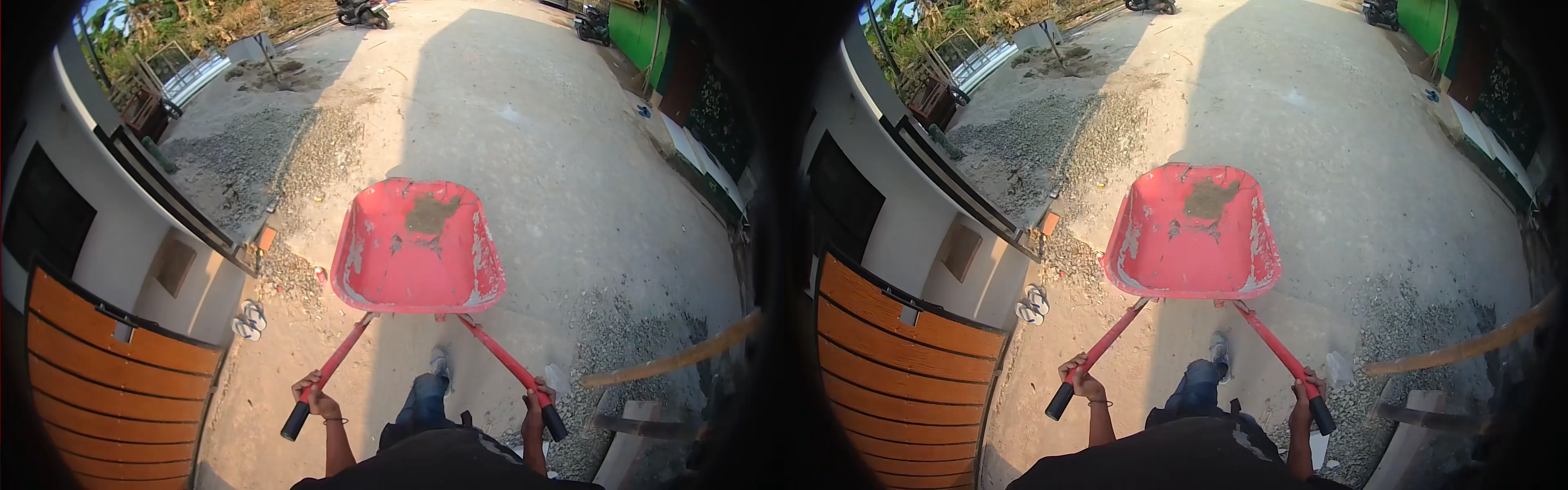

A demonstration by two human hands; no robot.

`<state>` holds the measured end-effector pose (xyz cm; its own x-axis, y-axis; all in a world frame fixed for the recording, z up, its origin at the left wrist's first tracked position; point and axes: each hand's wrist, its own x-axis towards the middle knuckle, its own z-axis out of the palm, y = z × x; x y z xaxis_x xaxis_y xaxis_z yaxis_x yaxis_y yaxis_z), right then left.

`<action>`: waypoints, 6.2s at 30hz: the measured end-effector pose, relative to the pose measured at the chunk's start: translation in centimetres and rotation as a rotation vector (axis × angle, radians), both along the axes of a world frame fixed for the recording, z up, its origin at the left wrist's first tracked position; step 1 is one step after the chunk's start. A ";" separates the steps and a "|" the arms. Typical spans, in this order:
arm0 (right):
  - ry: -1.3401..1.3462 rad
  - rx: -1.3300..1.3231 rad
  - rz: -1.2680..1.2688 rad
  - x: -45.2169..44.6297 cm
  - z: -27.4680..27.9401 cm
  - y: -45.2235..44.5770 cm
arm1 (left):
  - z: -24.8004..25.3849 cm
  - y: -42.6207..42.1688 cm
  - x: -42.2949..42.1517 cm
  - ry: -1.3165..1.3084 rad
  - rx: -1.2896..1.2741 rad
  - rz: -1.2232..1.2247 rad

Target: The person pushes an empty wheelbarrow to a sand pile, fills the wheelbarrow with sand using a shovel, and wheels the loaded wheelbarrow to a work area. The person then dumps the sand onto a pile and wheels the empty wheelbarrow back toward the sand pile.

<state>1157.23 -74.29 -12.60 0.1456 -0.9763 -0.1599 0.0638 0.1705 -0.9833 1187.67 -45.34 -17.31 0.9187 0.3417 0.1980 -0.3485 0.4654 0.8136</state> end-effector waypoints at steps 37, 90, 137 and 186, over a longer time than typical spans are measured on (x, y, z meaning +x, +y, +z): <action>0.179 -0.305 0.558 79.9 6.9 -75.0 | 0.0 -67.5 72.6 0.069 -0.133 0.279; 0.348 -0.248 1.863 169.6 43.3 -147.4 | 37.4 -143.6 109.3 0.776 -0.514 1.663; 1.070 1.150 1.101 253.4 18.2 -135.4 | 30.8 -180.4 179.7 0.734 -2.019 2.517; 1.394 0.053 2.602 299.4 -9.2 -99.1 | 1.2 -106.9 231.2 1.461 -0.047 1.175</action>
